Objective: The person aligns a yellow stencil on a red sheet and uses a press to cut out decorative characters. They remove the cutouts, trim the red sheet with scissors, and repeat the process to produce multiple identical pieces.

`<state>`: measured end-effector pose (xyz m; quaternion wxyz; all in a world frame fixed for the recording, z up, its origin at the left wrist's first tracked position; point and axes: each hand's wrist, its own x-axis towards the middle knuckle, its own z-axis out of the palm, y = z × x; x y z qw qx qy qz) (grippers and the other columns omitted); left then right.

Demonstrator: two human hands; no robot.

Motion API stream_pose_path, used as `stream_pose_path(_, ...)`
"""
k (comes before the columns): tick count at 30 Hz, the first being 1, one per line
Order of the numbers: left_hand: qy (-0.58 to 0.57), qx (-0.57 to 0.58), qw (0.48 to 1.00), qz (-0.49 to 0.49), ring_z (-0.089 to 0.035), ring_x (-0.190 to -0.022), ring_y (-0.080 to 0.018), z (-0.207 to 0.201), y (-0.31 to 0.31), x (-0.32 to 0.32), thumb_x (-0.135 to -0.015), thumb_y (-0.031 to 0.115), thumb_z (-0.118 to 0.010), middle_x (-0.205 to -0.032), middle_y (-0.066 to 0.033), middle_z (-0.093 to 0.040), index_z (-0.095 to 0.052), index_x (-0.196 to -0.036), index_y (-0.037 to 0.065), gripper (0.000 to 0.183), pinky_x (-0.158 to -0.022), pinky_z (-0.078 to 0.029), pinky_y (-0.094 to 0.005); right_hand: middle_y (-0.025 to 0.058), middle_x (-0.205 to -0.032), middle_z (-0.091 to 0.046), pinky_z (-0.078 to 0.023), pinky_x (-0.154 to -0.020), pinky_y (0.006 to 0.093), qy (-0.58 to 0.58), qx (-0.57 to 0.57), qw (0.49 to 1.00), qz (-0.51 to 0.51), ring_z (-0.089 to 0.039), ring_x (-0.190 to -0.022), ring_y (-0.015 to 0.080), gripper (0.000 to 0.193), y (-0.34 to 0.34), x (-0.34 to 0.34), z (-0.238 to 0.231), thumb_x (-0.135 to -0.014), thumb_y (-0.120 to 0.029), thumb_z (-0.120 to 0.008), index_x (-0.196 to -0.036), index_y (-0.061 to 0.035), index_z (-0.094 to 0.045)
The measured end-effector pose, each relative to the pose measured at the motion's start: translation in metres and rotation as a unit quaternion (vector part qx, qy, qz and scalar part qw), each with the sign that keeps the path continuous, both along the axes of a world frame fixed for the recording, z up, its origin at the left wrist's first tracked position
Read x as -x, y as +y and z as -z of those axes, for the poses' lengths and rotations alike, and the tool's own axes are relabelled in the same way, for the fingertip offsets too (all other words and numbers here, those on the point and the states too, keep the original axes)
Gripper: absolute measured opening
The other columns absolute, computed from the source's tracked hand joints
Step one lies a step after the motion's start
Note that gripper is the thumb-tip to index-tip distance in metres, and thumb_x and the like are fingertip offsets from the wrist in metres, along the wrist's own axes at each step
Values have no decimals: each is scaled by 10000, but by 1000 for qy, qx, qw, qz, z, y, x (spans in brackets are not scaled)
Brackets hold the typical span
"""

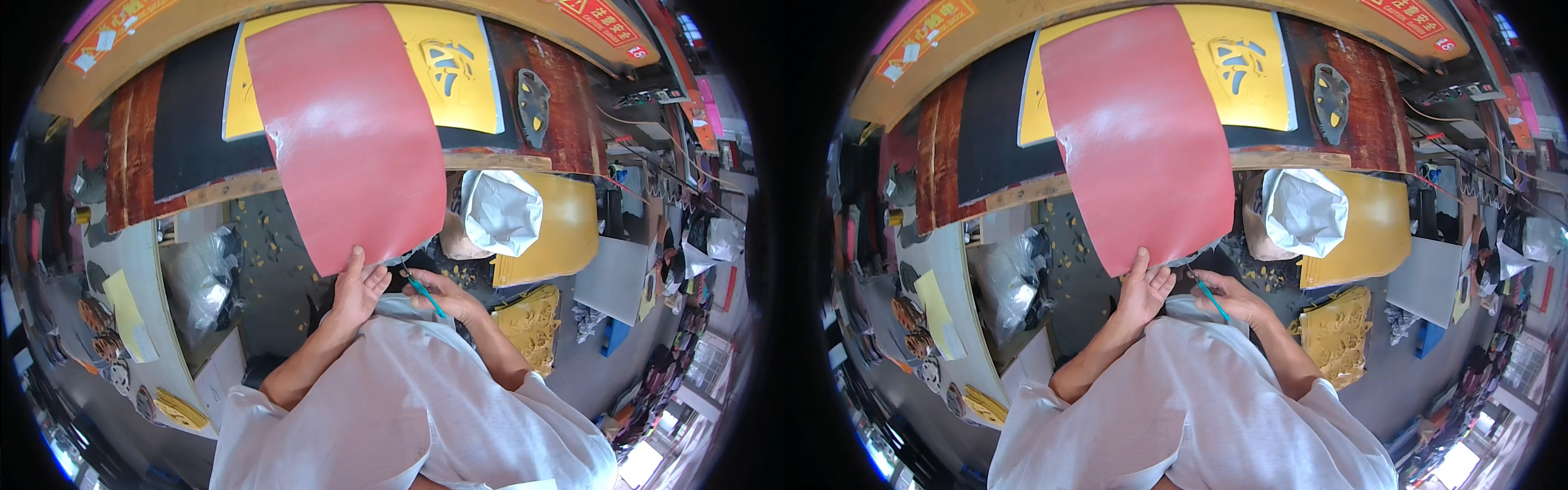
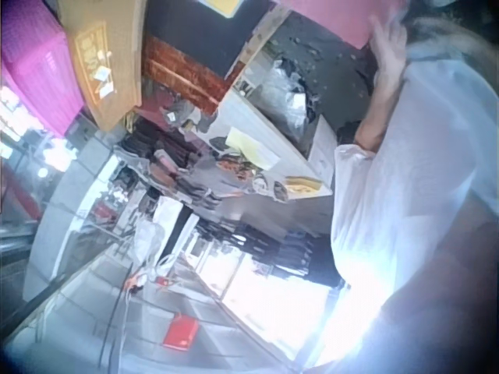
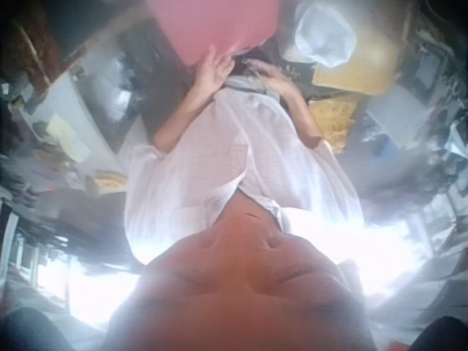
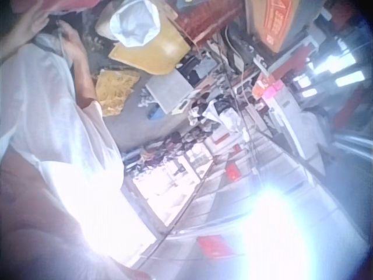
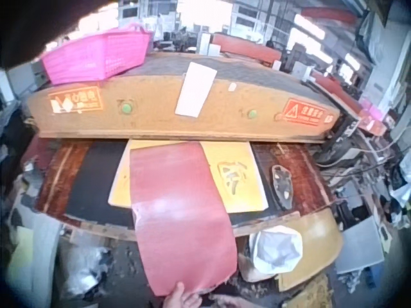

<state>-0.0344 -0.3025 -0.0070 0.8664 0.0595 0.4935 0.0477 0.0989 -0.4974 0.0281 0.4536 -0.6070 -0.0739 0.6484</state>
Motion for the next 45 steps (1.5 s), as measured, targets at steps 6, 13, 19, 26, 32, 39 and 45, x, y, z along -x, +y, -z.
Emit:
stream_pose_path(6,-46,-25,998,-42,-713,-751,-143,-18,-3,-5,-1000,416,-735,-826,4,-710,-662,-1027,164,264,-769,-633,-369,150,-1297,-687,-507,-1063,388,-73,-58,995,-17,-650,-1217,233,765,21,-19,-9,-880,-245,-819,-1550,-68,-496)
stream_pose_path(13,-79,-79,994,17,-712,-731,-158,-13,-15,-18,-1011,371,-724,-852,-41,-742,-662,-1000,129,250,-662,-614,-358,87,-1198,-716,-523,-983,345,-113,-81,988,-73,-667,-1101,176,696,17,-36,-29,-904,-301,-795,-1503,-50,-543)
stream_pose_path(19,-72,-105,991,46,-643,-659,-136,-16,-15,-23,-1042,381,-667,-767,4,-647,-607,-997,142,250,-604,-554,-316,132,-1238,-712,-513,-968,325,-116,-101,986,-68,-652,-1115,177,816,13,-33,-16,-934,-444,-781,-1552,-8,-475)
stream_pose_path(26,-53,-145,986,68,-640,-663,-138,-19,-15,-23,-1050,380,-660,-785,-11,-662,-622,-999,109,279,-624,-548,-297,176,-1219,-703,-495,-1036,345,-112,-142,977,-111,-661,-1185,240,908,12,-28,-18,-959,-526,-740,-1581,42,-403)
stream_pose_path(32,-55,-186,977,87,-657,-675,-125,-19,-12,-21,-1071,382,-624,-796,5,-677,-654,-997,115,279,-600,-564,-294,176,-1250,-735,-518,-993,411,-143,-164,972,-85,-708,-1144,339,816,19,-22,-4,-927,-653,-671,-1520,-109,-530)
stream_pose_path(39,-11,-155,981,119,-638,-652,-129,-23,-2,-24,-1084,430,-578,-713,23,-670,-655,-857,131,383,-645,-551,-316,173,-1135,-730,-522,-945,388,-146,-154,967,-142,-697,-1038,277,790,7,-23,17,-941,-535,-734,-1520,-44,-516)
stream_pose_path(45,42,-173,972,153,-640,-630,-140,-29,-6,-25,-1080,458,-579,-725,35,-680,-662,-878,149,379,-629,-555,-345,154,-1032,-727,-529,-859,393,-129,-162,972,-112,-695,-953,261,793,-23,-32,19,-929,-547,-738,-1505,-39,-540)
